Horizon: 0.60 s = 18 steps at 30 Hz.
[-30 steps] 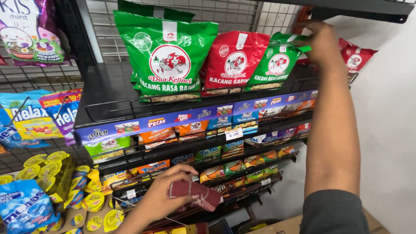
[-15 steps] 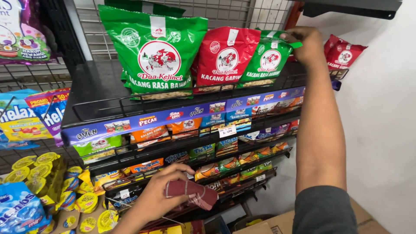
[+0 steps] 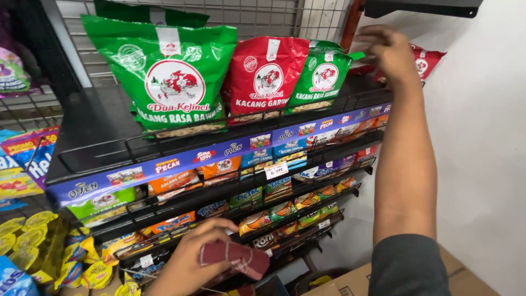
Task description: Organize and restock snacks and goods on grocery store shelves.
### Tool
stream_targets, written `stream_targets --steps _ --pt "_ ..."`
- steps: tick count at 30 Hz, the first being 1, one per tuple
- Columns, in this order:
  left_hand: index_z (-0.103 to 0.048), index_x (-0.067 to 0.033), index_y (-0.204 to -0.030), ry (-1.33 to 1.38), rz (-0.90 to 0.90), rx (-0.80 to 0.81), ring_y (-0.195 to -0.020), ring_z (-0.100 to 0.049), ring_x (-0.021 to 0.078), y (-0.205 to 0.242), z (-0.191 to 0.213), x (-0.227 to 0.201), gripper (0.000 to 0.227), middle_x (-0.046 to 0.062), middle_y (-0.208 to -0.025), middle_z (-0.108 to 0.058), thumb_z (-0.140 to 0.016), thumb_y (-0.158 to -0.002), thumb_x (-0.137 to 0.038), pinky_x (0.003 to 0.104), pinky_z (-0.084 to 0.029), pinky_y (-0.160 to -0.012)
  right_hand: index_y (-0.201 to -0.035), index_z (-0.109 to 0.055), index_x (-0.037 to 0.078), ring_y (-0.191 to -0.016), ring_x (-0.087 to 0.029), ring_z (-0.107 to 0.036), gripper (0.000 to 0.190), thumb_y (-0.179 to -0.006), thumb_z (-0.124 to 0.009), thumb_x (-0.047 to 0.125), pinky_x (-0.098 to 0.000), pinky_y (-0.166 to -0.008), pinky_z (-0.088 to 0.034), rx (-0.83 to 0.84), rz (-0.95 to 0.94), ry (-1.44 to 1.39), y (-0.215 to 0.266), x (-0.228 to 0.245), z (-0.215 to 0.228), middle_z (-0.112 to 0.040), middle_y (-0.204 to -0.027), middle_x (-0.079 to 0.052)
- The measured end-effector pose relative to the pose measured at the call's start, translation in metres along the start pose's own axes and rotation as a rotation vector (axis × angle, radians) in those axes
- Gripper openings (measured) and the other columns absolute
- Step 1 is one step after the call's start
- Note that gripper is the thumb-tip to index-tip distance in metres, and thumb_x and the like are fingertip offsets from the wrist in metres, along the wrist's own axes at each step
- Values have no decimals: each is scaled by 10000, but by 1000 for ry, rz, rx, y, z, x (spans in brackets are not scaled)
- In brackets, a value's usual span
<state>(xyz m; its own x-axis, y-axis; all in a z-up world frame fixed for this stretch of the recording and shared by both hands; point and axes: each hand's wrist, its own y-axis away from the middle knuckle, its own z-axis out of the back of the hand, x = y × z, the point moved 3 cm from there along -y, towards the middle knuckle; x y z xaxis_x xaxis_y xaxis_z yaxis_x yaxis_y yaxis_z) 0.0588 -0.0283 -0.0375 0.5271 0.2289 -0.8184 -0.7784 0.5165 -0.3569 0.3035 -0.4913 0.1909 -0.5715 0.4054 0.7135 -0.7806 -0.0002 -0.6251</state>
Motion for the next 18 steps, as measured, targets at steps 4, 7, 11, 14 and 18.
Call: stream_targets --steps 4,7,11,14,18 --pt "-715 -51 -889 41 -72 -13 -1175 -700 222 7 3 34 248 95 -1233 -684 -879 -712 -105 351 -542 -947 -1193 -732 61 -1076 -320 -718 320 -919 -612 -53 -405 -970 -573 -455 178 830 0 -46 63 -745 -1162 -154" --pt "-744 -66 -908 14 -22 12 -1041 -715 204 11 2 74 273 100 -1231 -655 -878 -676 -119 328 -588 -859 -1244 -691 53 -1237 -426 -552 372 -875 -662 17 -532 -955 -498 -452 189 1211 3 -61 87 -662 -1307 -174" --pt "-781 -8 -914 91 -134 108 -1180 -709 264 14 -6 126 127 178 -1264 -687 -703 -884 -104 365 -513 -988 -1448 -582 84 -1434 -441 -396 482 -967 -593 51 -657 -963 -426 -287 84 1423 -9 -94 110 -538 -1516 -165" --pt "-789 -8 -872 70 -99 111 -1140 -708 257 10 -12 131 164 175 -1228 -682 -679 -895 -128 355 -528 -971 -1519 -536 149 -1482 -442 -327 544 -979 -550 80 -723 -1004 -348 -247 59 1448 -16 -95 112 -462 -1580 -162" --pt "-773 -29 -811 -8 -90 96 -1104 -707 219 3 -14 139 209 146 -1218 -677 -665 -903 -182 318 -578 -918 -1567 -506 288 -1530 -409 -263 577 -1019 -460 112 -746 -1105 -235 -160 155 1465 -37 -102 110 -364 -1669 -143"
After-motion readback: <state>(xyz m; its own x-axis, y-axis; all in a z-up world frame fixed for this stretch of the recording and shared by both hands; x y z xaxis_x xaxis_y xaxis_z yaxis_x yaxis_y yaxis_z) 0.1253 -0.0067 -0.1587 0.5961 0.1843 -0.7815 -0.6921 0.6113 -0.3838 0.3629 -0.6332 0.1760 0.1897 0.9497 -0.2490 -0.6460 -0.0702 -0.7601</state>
